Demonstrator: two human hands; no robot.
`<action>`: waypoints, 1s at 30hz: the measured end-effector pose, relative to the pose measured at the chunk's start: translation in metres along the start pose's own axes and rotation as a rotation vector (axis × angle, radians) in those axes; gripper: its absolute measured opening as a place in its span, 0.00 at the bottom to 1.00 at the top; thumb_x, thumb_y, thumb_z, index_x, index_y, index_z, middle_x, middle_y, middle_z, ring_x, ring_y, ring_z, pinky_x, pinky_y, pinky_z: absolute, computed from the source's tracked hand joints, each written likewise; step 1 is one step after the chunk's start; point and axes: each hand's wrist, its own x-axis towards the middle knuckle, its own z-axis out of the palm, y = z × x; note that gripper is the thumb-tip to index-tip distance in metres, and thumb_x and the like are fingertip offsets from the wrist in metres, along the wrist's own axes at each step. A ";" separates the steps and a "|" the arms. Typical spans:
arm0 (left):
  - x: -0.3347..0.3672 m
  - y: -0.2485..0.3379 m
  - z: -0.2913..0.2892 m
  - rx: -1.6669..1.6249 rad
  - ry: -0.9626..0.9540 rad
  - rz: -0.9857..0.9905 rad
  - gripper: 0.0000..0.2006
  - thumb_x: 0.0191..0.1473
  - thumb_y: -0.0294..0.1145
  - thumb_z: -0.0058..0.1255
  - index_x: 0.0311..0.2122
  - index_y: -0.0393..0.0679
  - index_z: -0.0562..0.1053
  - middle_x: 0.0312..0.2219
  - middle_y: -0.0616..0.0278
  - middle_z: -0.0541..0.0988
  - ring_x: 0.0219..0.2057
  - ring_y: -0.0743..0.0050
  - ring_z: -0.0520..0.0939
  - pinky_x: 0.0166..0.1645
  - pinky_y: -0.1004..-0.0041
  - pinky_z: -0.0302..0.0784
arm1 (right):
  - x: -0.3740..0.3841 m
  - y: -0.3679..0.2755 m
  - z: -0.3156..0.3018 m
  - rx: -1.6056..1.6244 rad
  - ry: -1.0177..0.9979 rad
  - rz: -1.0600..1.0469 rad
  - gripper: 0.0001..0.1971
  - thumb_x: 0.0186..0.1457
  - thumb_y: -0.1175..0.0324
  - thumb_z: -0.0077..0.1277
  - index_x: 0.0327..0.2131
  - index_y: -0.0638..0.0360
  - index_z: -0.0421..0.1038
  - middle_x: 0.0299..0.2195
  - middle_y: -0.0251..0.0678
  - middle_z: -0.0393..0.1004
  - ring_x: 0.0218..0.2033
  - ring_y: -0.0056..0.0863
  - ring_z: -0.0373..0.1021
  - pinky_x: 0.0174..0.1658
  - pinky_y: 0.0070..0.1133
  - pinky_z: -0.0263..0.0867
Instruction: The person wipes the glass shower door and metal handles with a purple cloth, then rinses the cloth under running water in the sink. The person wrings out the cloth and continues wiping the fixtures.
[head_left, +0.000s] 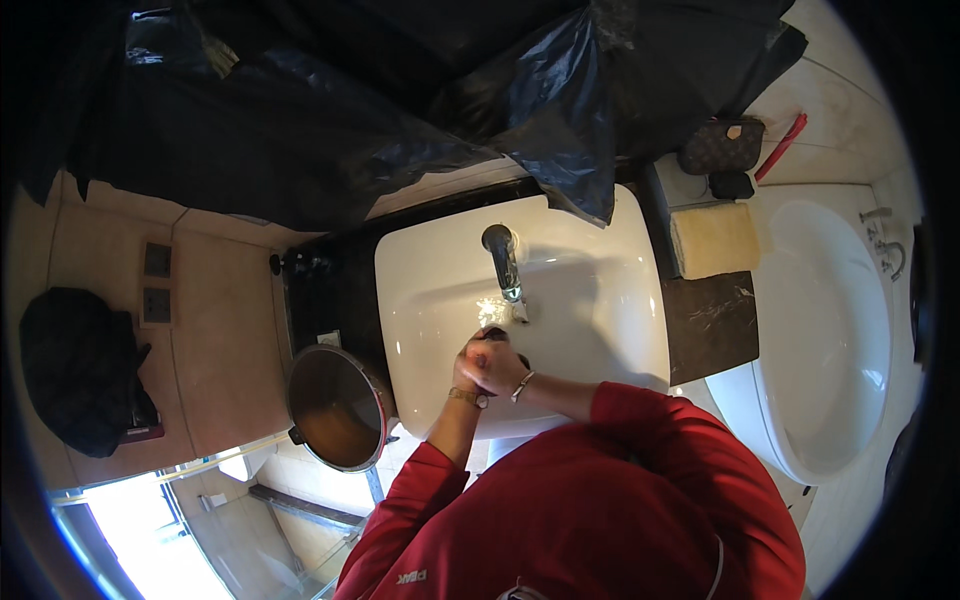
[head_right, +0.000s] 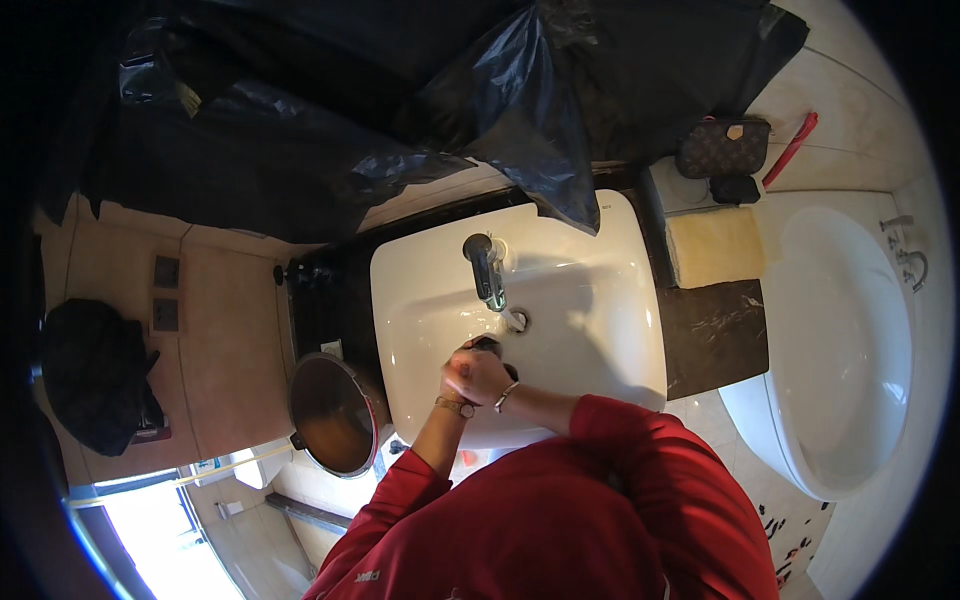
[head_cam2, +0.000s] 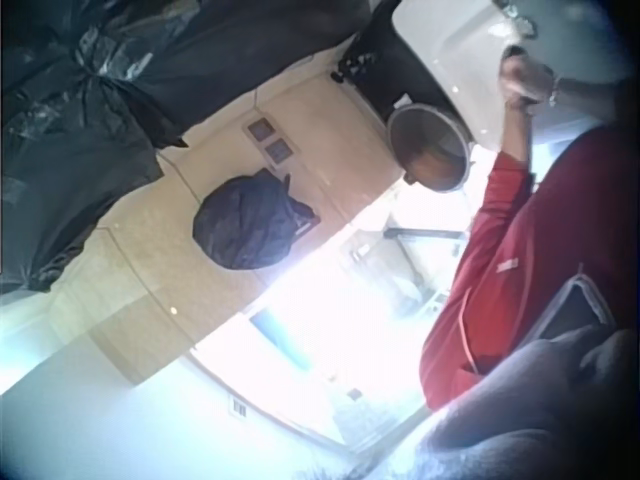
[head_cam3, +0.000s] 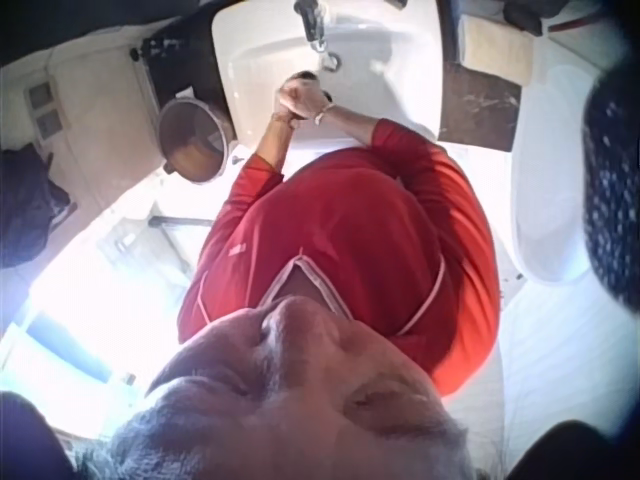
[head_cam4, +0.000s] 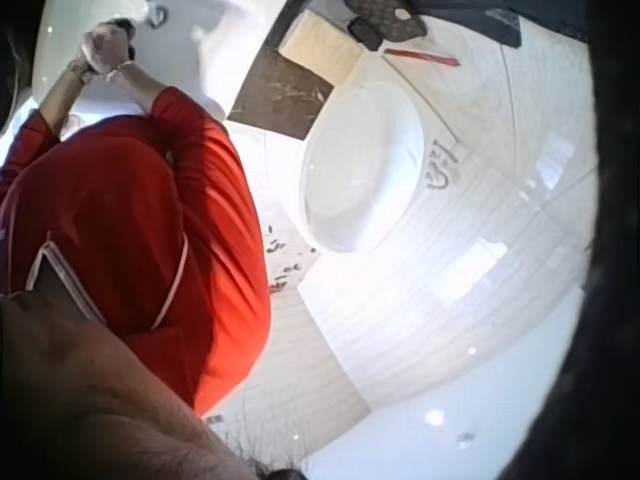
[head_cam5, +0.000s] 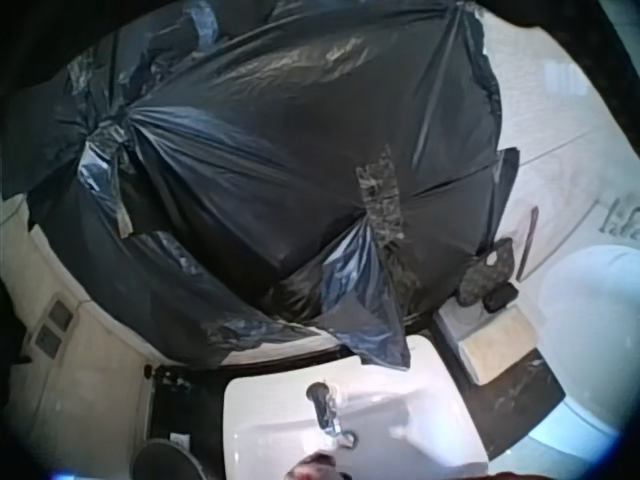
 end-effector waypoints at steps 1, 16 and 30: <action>0.002 -0.003 -0.005 0.226 -0.052 0.044 0.15 0.59 0.42 0.41 0.42 0.42 0.71 0.32 0.64 0.75 0.37 0.74 0.75 0.41 0.72 0.73 | 0.002 0.003 -0.001 -0.030 0.130 -0.145 0.12 0.48 0.64 0.53 0.19 0.59 0.66 0.16 0.41 0.67 0.19 0.38 0.67 0.24 0.26 0.63; -0.017 0.034 -0.006 0.093 0.641 -0.347 0.33 0.47 0.49 0.54 0.57 0.58 0.55 0.48 0.60 0.62 0.41 0.46 0.72 0.42 0.41 0.70 | 0.015 0.150 -0.073 -0.890 0.149 0.246 0.19 0.45 0.67 0.53 0.45 0.55 0.68 0.43 0.48 0.66 0.42 0.45 0.66 0.43 0.39 0.66; 0.025 -0.046 0.021 0.681 1.012 0.077 0.19 0.53 0.51 0.46 0.40 0.45 0.67 0.38 0.63 0.71 0.43 0.68 0.73 0.49 0.71 0.70 | 0.018 0.009 0.000 -0.061 0.119 -0.355 0.11 0.41 0.68 0.56 0.18 0.59 0.63 0.17 0.37 0.66 0.19 0.30 0.64 0.24 0.23 0.60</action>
